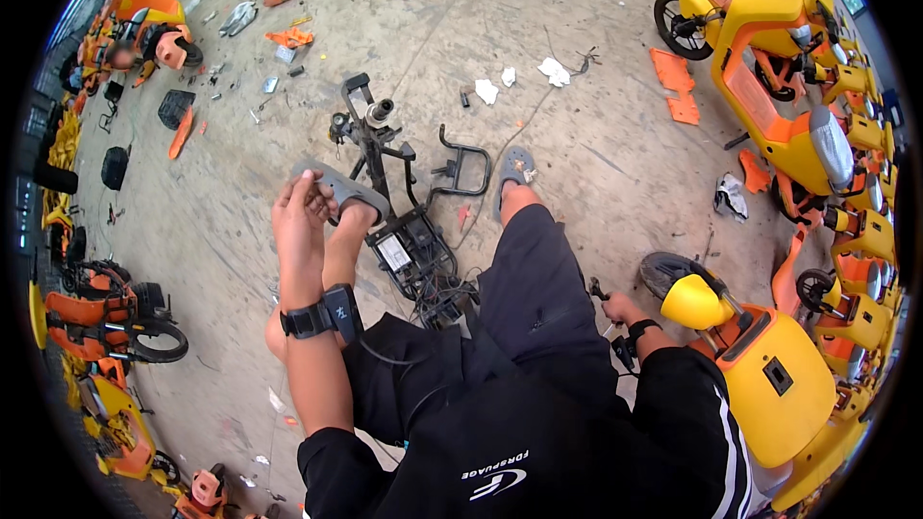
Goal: The person assembles or repairs a motorcycle steering column assembly by hand, using an adjustable wrench to tighten components and adjusting a metal collar around the shaft.
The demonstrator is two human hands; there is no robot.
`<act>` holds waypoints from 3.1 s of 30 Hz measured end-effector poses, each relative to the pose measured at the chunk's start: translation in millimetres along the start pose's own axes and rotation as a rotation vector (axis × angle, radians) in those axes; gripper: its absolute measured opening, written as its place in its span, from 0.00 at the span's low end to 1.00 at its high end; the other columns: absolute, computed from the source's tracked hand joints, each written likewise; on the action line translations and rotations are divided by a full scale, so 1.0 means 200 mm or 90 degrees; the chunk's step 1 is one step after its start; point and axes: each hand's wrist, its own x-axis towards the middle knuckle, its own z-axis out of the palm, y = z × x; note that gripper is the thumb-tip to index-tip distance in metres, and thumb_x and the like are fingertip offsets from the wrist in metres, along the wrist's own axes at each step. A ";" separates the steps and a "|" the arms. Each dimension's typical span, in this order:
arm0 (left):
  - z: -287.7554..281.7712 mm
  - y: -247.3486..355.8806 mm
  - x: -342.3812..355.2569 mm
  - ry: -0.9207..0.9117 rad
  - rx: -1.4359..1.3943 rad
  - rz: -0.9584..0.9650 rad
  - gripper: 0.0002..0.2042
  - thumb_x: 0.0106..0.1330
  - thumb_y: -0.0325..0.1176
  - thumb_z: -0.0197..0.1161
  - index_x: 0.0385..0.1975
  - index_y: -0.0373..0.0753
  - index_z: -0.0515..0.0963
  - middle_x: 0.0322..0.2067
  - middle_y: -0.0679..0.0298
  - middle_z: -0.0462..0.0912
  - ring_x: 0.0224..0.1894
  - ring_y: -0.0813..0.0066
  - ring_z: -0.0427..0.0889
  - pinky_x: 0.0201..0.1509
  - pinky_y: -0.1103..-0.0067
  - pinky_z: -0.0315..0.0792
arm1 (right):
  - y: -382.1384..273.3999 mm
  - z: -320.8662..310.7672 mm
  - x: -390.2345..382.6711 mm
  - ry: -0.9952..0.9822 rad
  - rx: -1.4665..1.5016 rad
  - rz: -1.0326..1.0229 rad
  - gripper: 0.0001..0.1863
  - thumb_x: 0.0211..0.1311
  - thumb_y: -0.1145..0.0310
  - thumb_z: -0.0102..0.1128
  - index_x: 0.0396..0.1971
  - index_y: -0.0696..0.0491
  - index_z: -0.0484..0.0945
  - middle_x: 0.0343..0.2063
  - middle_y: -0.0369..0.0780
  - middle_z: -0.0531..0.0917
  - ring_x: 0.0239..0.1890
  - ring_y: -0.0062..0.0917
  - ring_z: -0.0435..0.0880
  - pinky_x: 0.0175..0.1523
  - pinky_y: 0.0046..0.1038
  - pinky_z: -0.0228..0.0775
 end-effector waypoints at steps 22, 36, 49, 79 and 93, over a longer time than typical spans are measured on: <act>0.11 -0.18 0.03 -0.016 0.165 -0.164 0.09 0.67 0.32 0.54 0.38 0.31 0.74 0.26 0.59 0.80 0.26 0.72 0.79 0.31 0.79 0.72 | -0.26 -0.25 0.48 0.217 0.149 -0.127 0.19 0.56 0.69 0.45 0.44 0.64 0.73 0.20 0.54 0.79 0.17 0.41 0.80 0.24 0.38 0.74; 0.11 -0.13 -0.08 -0.012 0.109 -0.163 0.09 0.67 0.31 0.54 0.37 0.31 0.73 0.26 0.59 0.78 0.27 0.73 0.78 0.32 0.79 0.71 | -0.66 -0.45 0.37 0.174 0.137 -0.078 0.20 0.53 0.71 0.45 0.46 0.58 0.75 0.28 0.52 0.82 0.28 0.40 0.83 0.35 0.37 0.75; -0.19 -0.08 -0.29 0.106 0.032 -0.182 0.09 0.66 0.34 0.54 0.37 0.34 0.72 0.23 0.62 0.74 0.22 0.74 0.73 0.21 0.81 0.65 | -0.85 -0.54 0.47 0.257 0.083 -0.091 0.19 0.52 0.67 0.48 0.44 0.57 0.76 0.39 0.54 0.80 0.43 0.44 0.79 0.48 0.39 0.71; -0.48 -0.18 -0.19 0.540 -0.009 -0.441 0.12 0.70 0.40 0.49 0.30 0.41 0.73 0.12 0.68 0.70 0.04 0.79 0.59 0.04 0.85 0.50 | -2.58 -0.66 1.37 0.303 0.144 -0.172 0.16 0.55 0.68 0.49 0.43 0.56 0.74 0.41 0.52 0.80 0.47 0.46 0.78 0.49 0.42 0.70; -0.40 -0.21 -0.13 0.694 0.096 -0.407 0.11 0.69 0.42 0.49 0.30 0.44 0.73 0.10 0.74 0.69 0.02 0.83 0.55 0.03 0.86 0.46 | -2.58 -0.50 1.82 0.360 0.079 -0.290 0.22 0.54 0.72 0.50 0.51 0.59 0.70 0.41 0.53 0.76 0.44 0.49 0.77 0.48 0.42 0.70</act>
